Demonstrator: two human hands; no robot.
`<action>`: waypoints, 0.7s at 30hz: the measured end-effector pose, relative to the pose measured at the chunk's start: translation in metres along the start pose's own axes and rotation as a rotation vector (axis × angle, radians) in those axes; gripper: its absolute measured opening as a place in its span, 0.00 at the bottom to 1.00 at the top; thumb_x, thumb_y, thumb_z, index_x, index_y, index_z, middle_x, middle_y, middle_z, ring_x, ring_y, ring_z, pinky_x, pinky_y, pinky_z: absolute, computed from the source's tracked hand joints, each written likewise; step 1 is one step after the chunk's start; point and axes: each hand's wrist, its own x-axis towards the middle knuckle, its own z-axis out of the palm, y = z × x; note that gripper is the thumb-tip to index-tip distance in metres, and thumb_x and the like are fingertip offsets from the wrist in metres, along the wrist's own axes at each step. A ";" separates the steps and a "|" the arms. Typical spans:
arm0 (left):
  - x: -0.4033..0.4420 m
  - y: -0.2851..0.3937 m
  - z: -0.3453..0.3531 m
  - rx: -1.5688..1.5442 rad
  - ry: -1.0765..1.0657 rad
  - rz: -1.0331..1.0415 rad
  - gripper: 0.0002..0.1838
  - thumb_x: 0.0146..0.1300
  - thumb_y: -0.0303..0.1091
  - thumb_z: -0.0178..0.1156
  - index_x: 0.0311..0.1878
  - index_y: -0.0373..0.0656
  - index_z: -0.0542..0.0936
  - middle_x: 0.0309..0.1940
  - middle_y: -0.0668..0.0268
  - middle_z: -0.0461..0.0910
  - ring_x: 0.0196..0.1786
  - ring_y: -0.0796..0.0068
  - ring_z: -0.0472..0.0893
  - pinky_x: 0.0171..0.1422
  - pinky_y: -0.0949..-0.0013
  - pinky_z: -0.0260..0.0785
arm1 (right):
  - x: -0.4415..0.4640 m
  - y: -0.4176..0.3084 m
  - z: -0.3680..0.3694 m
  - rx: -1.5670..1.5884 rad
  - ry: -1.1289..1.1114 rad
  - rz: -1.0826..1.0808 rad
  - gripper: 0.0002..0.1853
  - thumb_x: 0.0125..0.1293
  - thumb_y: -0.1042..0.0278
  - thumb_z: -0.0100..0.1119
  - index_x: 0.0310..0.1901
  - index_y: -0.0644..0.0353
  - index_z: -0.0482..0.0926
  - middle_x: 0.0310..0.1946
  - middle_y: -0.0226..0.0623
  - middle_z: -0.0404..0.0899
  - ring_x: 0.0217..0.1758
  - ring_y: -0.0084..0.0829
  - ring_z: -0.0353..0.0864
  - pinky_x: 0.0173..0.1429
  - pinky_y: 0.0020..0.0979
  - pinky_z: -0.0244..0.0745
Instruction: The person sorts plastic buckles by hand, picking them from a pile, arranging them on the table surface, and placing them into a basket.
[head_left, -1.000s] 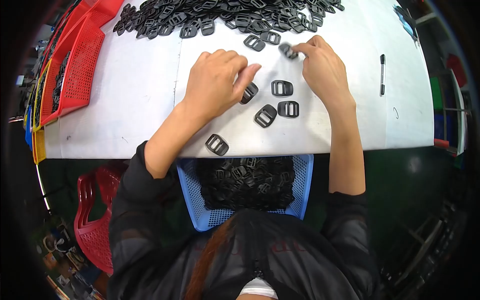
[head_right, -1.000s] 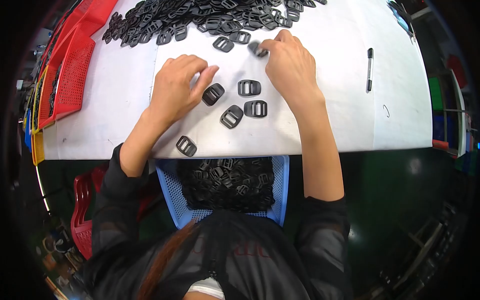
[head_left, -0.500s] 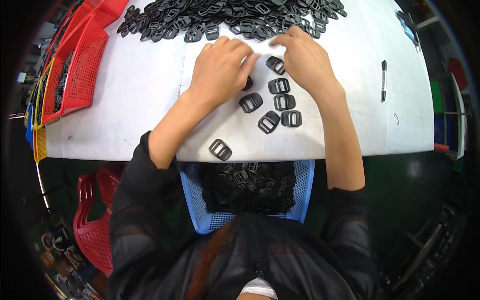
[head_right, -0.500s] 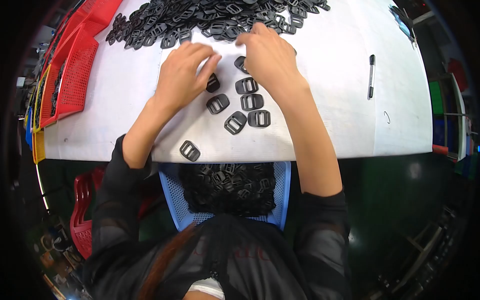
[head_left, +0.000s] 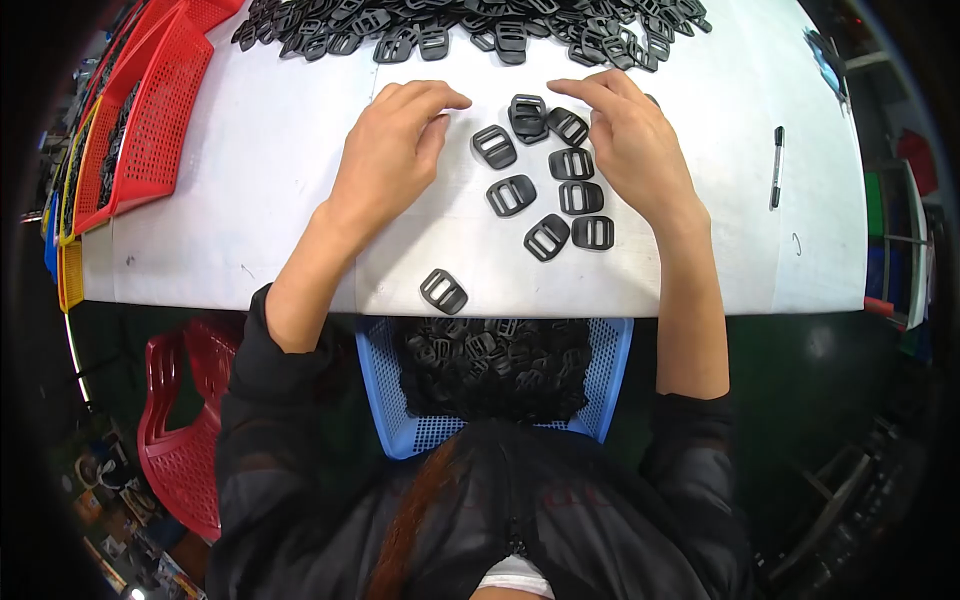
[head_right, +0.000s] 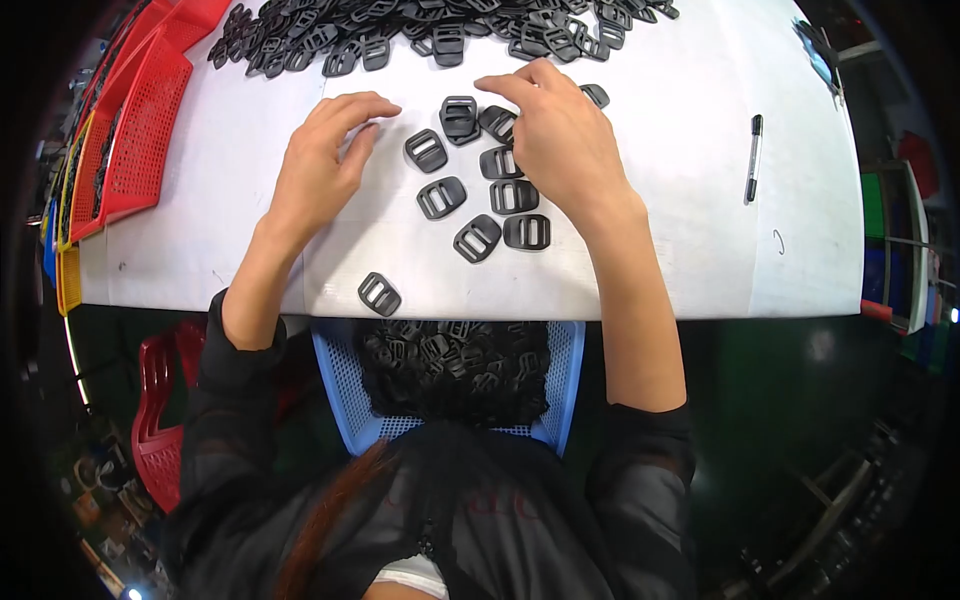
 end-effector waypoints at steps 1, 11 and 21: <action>0.002 0.000 0.000 -0.015 -0.025 -0.012 0.11 0.62 0.23 0.58 0.47 0.42 0.83 0.49 0.62 0.82 0.52 0.59 0.79 0.59 0.61 0.71 | -0.002 -0.003 0.000 -0.004 -0.006 -0.007 0.24 0.58 0.84 0.51 0.52 0.50 0.83 0.47 0.34 0.79 0.49 0.38 0.80 0.52 0.38 0.77; 0.026 0.026 0.026 0.027 -0.085 0.077 0.20 0.52 0.41 0.72 0.46 0.43 0.80 0.42 0.64 0.82 0.50 0.63 0.78 0.55 0.61 0.68 | -0.016 0.010 -0.009 -0.256 0.181 0.019 0.20 0.57 0.83 0.56 0.48 0.50 0.85 0.45 0.33 0.79 0.49 0.36 0.79 0.49 0.38 0.77; 0.026 0.016 0.024 -0.197 -0.113 -0.068 0.14 0.60 0.36 0.69 0.45 0.40 0.81 0.37 0.61 0.81 0.41 0.66 0.82 0.49 0.67 0.73 | -0.007 0.011 0.009 -0.318 0.184 -0.112 0.18 0.53 0.84 0.56 0.39 0.49 0.88 0.44 0.28 0.80 0.48 0.34 0.78 0.52 0.36 0.73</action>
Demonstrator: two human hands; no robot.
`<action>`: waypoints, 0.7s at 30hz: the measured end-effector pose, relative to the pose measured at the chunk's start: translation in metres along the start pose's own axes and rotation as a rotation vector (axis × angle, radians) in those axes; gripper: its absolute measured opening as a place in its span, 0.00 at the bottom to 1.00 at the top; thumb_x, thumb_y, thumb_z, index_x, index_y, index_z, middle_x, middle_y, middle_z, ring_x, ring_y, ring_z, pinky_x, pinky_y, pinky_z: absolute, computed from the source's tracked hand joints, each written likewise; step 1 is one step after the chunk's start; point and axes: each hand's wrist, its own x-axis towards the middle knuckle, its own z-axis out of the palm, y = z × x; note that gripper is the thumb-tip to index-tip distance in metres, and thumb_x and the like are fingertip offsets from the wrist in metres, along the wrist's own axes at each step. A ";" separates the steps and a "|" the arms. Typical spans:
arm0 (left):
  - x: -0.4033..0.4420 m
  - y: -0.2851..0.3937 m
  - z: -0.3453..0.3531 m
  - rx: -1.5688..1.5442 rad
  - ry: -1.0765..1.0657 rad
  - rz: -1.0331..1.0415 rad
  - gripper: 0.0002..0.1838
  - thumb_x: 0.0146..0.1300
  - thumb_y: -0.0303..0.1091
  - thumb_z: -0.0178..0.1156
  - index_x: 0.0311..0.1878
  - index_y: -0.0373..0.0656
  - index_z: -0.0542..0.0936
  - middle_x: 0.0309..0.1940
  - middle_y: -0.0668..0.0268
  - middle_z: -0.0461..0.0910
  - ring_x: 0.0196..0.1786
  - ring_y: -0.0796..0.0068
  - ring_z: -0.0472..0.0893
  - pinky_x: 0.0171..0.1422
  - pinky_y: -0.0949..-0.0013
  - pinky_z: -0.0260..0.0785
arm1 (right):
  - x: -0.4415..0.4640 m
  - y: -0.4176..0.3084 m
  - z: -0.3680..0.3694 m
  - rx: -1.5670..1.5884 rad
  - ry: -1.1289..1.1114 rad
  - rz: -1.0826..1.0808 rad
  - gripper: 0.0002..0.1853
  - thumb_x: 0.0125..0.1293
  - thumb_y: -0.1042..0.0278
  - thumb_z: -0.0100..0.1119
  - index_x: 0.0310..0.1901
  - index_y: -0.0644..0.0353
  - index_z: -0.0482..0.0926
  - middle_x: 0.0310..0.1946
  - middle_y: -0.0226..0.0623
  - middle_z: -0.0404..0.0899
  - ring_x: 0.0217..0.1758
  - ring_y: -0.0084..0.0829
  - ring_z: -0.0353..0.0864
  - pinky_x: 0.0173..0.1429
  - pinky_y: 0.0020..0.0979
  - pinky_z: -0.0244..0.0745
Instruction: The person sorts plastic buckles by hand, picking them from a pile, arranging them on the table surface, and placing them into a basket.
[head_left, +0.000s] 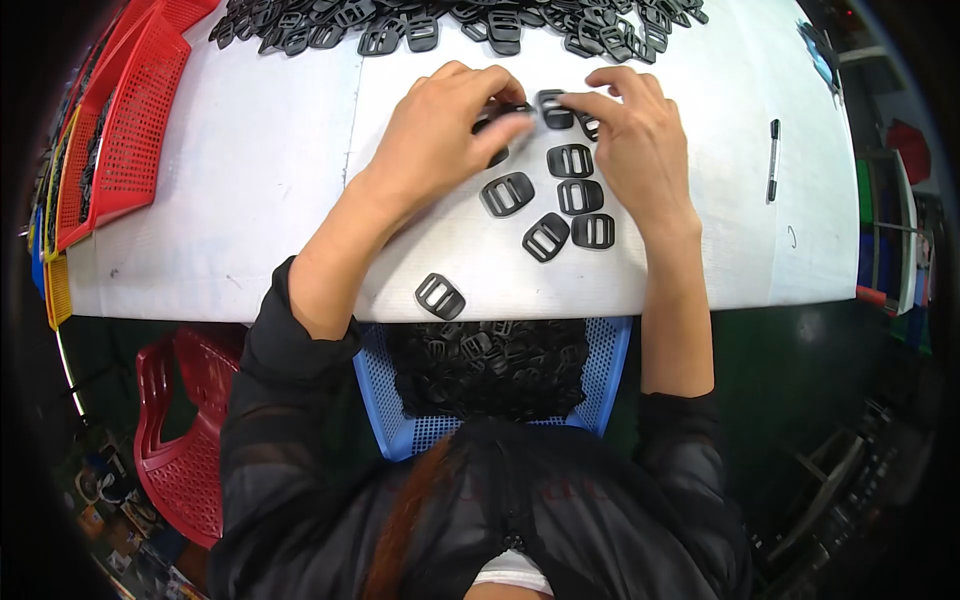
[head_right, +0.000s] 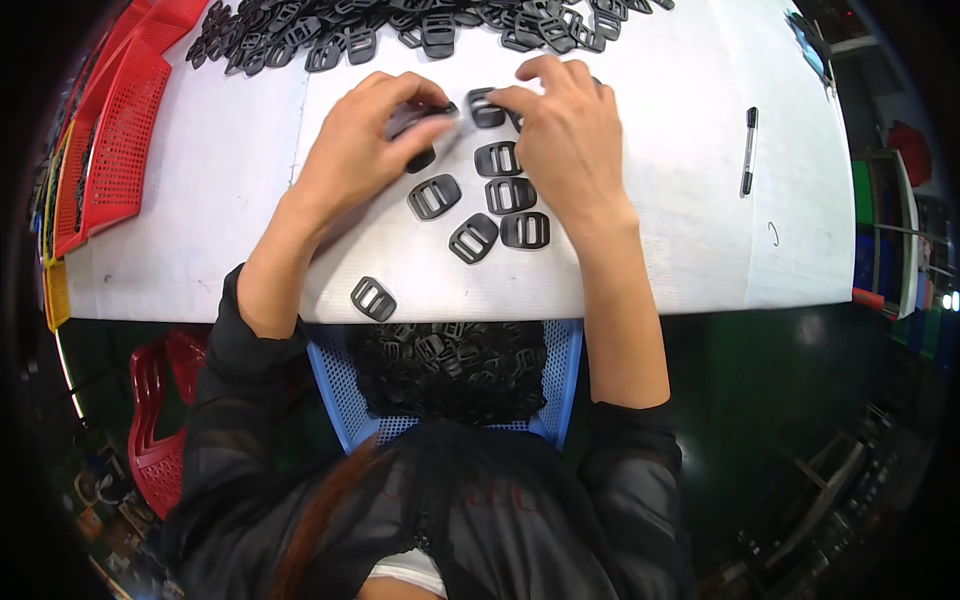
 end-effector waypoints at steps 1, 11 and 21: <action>0.001 -0.002 -0.002 -0.069 -0.008 -0.040 0.13 0.61 0.36 0.68 0.45 0.39 0.82 0.35 0.61 0.82 0.40 0.68 0.82 0.47 0.68 0.74 | 0.000 0.005 -0.001 0.036 0.053 0.045 0.18 0.54 0.84 0.56 0.39 0.49 0.88 0.44 0.28 0.81 0.48 0.34 0.78 0.52 0.36 0.73; 0.008 -0.027 -0.007 0.106 0.293 -0.040 0.10 0.65 0.36 0.62 0.43 0.42 0.86 0.38 0.64 0.83 0.39 0.64 0.80 0.46 0.64 0.74 | -0.017 0.026 -0.011 0.160 0.070 0.321 0.20 0.57 0.86 0.49 0.40 0.55 0.88 0.44 0.34 0.83 0.50 0.37 0.79 0.55 0.33 0.76; 0.013 -0.033 -0.015 0.032 0.391 -0.102 0.08 0.64 0.31 0.61 0.41 0.37 0.84 0.33 0.55 0.83 0.32 0.62 0.81 0.37 0.64 0.71 | -0.016 -0.013 0.019 0.291 -0.168 0.066 0.30 0.65 0.38 0.58 0.67 0.38 0.73 0.69 0.37 0.68 0.78 0.47 0.56 0.76 0.67 0.40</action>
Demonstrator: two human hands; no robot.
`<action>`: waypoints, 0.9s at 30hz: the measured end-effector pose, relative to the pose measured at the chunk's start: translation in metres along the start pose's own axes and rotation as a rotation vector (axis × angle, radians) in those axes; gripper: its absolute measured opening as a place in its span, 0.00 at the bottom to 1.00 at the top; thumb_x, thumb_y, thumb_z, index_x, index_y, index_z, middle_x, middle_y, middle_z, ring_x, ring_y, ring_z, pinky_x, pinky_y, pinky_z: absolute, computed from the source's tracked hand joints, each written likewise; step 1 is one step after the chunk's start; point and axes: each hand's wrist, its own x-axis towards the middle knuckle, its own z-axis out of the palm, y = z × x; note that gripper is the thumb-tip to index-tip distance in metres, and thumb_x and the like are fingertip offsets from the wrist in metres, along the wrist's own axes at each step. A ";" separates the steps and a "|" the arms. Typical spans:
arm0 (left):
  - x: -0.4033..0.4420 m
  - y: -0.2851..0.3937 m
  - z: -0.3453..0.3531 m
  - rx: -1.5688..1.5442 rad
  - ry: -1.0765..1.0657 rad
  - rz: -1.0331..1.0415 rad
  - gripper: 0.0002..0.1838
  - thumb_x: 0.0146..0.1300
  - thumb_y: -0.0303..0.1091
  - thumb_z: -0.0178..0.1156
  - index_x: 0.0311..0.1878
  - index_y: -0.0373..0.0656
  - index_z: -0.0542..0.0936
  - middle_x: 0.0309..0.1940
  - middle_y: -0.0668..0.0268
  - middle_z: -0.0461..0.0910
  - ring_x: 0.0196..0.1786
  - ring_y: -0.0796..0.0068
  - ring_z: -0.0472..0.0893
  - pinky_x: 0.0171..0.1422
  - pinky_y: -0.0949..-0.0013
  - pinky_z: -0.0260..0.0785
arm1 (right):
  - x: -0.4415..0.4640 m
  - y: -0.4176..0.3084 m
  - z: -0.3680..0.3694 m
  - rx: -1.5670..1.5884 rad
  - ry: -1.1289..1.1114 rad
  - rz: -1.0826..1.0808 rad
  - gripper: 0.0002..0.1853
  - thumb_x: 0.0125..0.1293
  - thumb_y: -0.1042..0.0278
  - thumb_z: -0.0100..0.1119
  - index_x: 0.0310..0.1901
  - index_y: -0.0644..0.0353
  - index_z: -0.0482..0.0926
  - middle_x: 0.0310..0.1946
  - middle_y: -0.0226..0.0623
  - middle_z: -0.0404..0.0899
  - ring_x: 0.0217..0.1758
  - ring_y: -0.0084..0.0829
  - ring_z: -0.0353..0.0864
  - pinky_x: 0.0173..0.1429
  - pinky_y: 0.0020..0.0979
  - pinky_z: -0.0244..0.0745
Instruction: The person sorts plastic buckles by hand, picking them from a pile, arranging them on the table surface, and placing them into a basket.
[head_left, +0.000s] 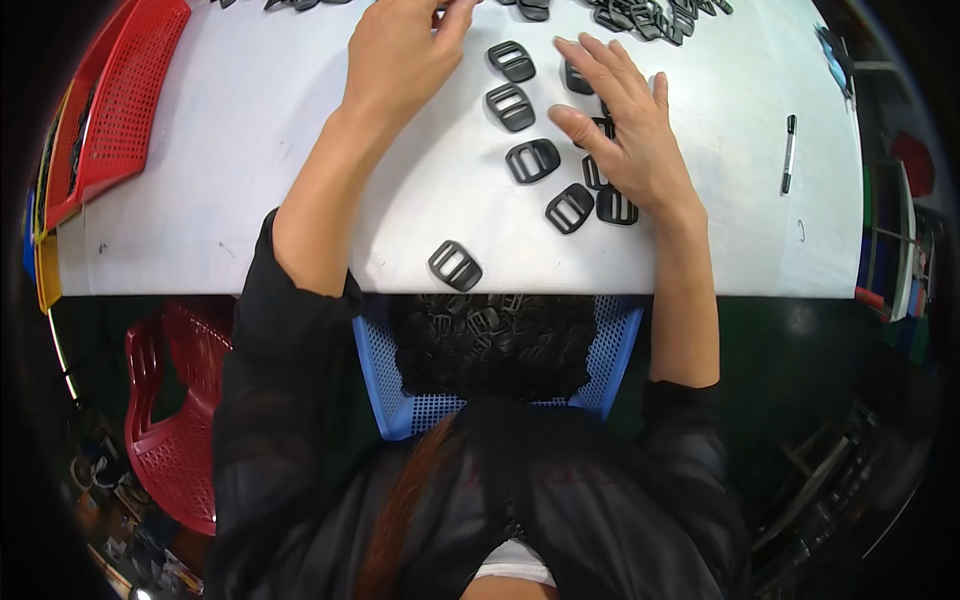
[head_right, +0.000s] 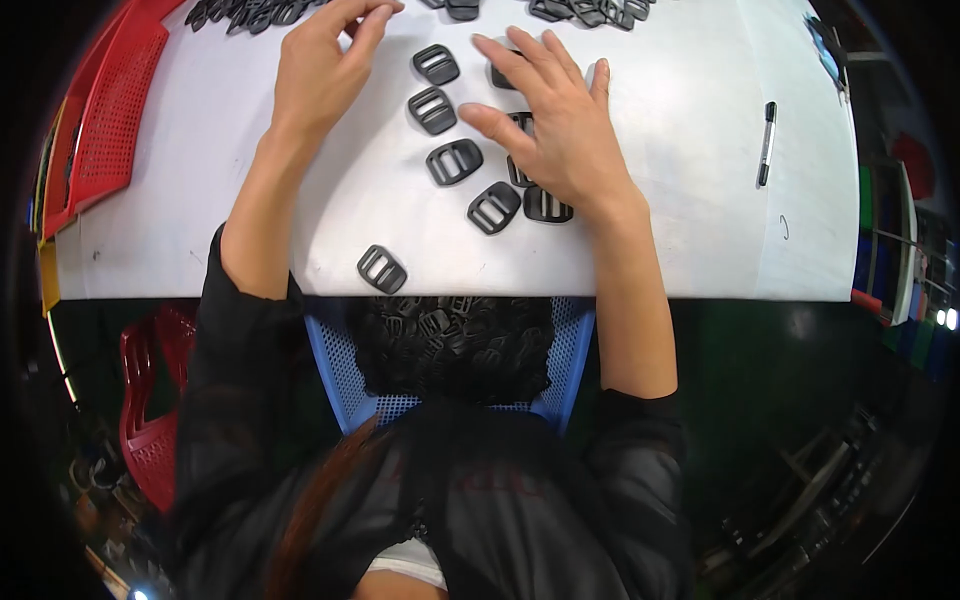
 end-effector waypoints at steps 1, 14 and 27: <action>0.000 -0.002 0.002 -0.022 0.028 0.044 0.08 0.64 0.31 0.61 0.40 0.37 0.84 0.32 0.55 0.83 0.31 0.62 0.80 0.35 0.64 0.70 | 0.002 -0.008 0.004 -0.050 -0.028 -0.050 0.30 0.64 0.37 0.58 0.66 0.36 0.74 0.70 0.36 0.68 0.78 0.48 0.55 0.75 0.69 0.40; -0.002 -0.013 0.009 -0.153 -0.075 0.057 0.09 0.65 0.33 0.58 0.38 0.37 0.82 0.28 0.54 0.81 0.30 0.59 0.80 0.36 0.61 0.70 | -0.046 -0.068 -0.004 0.031 -0.350 -0.425 0.26 0.60 0.33 0.58 0.58 0.31 0.80 0.71 0.25 0.67 0.78 0.47 0.55 0.76 0.68 0.40; -0.005 -0.004 0.007 -0.091 -0.138 -0.036 0.11 0.68 0.37 0.58 0.45 0.43 0.86 0.29 0.63 0.85 0.27 0.73 0.78 0.34 0.69 0.68 | -0.030 -0.018 -0.072 0.105 -0.019 -0.152 0.12 0.67 0.66 0.62 0.50 0.56 0.85 0.53 0.36 0.83 0.65 0.42 0.75 0.74 0.42 0.62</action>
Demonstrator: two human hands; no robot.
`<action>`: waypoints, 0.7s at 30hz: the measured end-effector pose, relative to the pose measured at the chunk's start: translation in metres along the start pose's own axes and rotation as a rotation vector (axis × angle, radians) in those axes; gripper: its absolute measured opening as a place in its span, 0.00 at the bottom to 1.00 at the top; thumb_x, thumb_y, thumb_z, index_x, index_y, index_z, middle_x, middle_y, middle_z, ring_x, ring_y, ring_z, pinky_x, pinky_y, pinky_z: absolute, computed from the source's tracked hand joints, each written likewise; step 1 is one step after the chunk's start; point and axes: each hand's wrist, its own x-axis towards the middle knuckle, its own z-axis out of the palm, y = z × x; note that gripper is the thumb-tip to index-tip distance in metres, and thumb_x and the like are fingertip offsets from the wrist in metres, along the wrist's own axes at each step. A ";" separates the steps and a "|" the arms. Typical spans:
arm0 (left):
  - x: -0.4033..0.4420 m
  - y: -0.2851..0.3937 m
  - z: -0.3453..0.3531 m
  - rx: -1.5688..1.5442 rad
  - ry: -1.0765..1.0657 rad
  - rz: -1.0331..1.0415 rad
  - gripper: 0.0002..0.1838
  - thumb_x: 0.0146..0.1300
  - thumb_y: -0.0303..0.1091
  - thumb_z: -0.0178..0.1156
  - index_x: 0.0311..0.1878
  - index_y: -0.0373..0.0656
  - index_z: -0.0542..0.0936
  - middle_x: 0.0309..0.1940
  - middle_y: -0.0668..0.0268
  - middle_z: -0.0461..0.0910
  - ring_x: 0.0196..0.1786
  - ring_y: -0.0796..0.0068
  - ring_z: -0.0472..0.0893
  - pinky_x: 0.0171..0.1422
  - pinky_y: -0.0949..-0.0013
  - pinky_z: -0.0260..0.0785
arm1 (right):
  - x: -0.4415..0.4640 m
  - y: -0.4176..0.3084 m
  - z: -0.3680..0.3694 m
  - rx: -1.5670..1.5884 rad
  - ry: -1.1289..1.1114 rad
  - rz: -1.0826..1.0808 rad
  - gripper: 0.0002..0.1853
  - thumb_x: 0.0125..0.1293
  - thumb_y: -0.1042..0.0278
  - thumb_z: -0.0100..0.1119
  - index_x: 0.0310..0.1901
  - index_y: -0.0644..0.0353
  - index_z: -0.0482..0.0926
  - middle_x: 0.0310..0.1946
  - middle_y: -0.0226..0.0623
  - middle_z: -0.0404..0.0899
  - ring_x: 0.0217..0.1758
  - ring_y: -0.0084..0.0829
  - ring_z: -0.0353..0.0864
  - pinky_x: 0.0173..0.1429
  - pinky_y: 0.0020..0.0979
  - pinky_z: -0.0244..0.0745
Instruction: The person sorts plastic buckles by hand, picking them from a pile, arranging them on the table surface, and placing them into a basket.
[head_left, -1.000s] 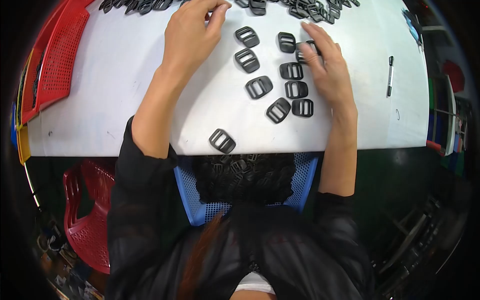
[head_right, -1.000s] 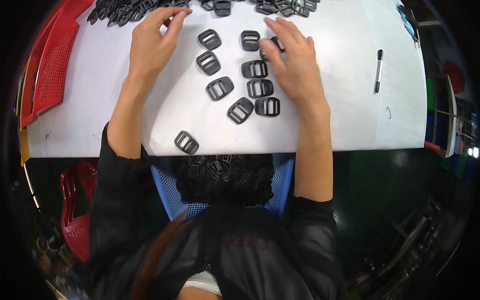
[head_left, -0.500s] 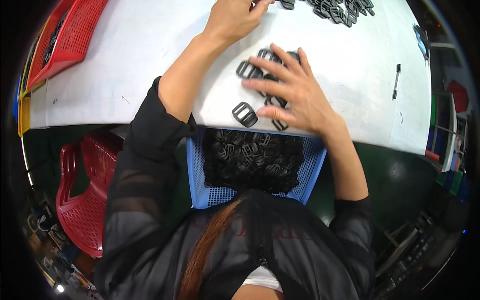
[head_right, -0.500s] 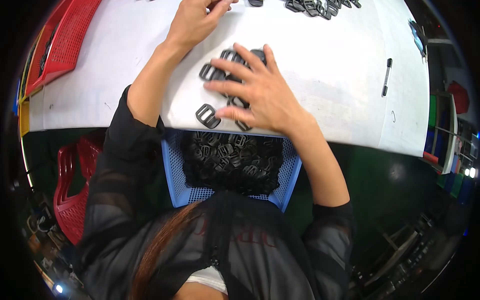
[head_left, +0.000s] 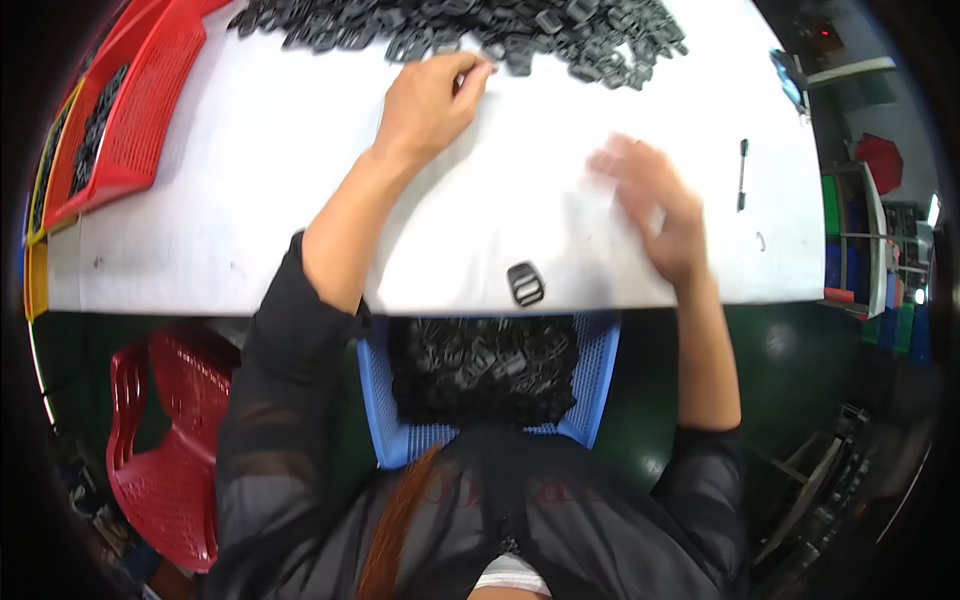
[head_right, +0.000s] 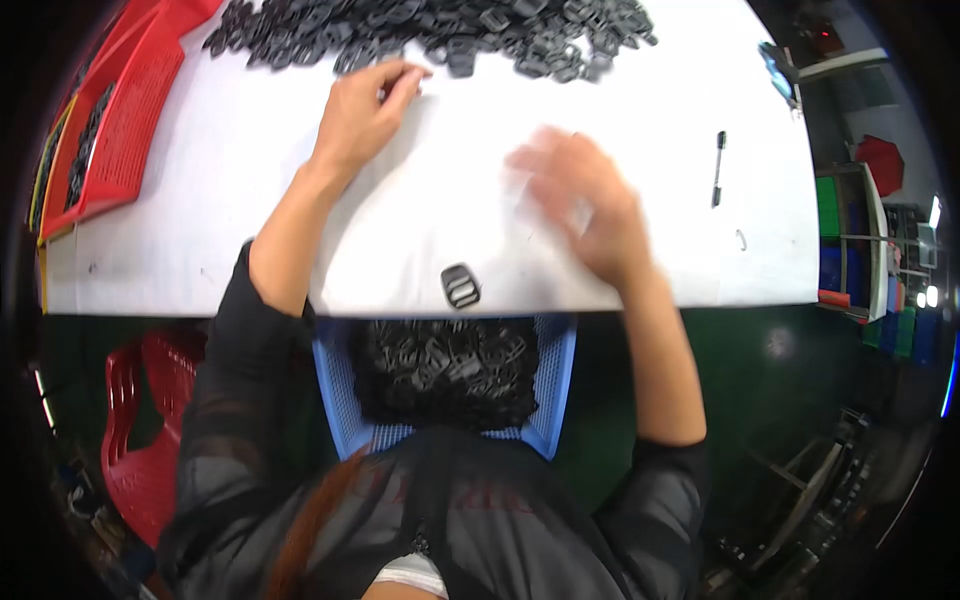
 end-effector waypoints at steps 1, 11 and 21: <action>0.000 -0.002 0.002 0.006 -0.005 0.020 0.12 0.69 0.37 0.58 0.45 0.42 0.86 0.28 0.62 0.84 0.27 0.72 0.78 0.34 0.69 0.68 | 0.023 0.036 -0.008 -0.043 0.149 0.093 0.11 0.69 0.71 0.59 0.50 0.59 0.84 0.52 0.39 0.83 0.61 0.41 0.78 0.68 0.36 0.68; 0.004 0.006 0.002 -0.022 -0.031 -0.038 0.08 0.65 0.35 0.59 0.39 0.45 0.85 0.28 0.66 0.82 0.30 0.67 0.79 0.35 0.66 0.70 | 0.160 0.297 -0.016 0.131 0.389 0.661 0.39 0.72 0.37 0.49 0.70 0.64 0.65 0.66 0.50 0.71 0.70 0.42 0.69 0.72 0.34 0.60; -0.026 0.050 0.007 -0.222 -0.756 0.340 0.08 0.64 0.36 0.63 0.33 0.42 0.85 0.24 0.65 0.80 0.29 0.66 0.78 0.33 0.67 0.69 | 0.122 0.180 0.019 0.267 0.267 0.477 0.26 0.71 0.42 0.55 0.63 0.48 0.77 0.57 0.43 0.81 0.61 0.32 0.77 0.64 0.30 0.69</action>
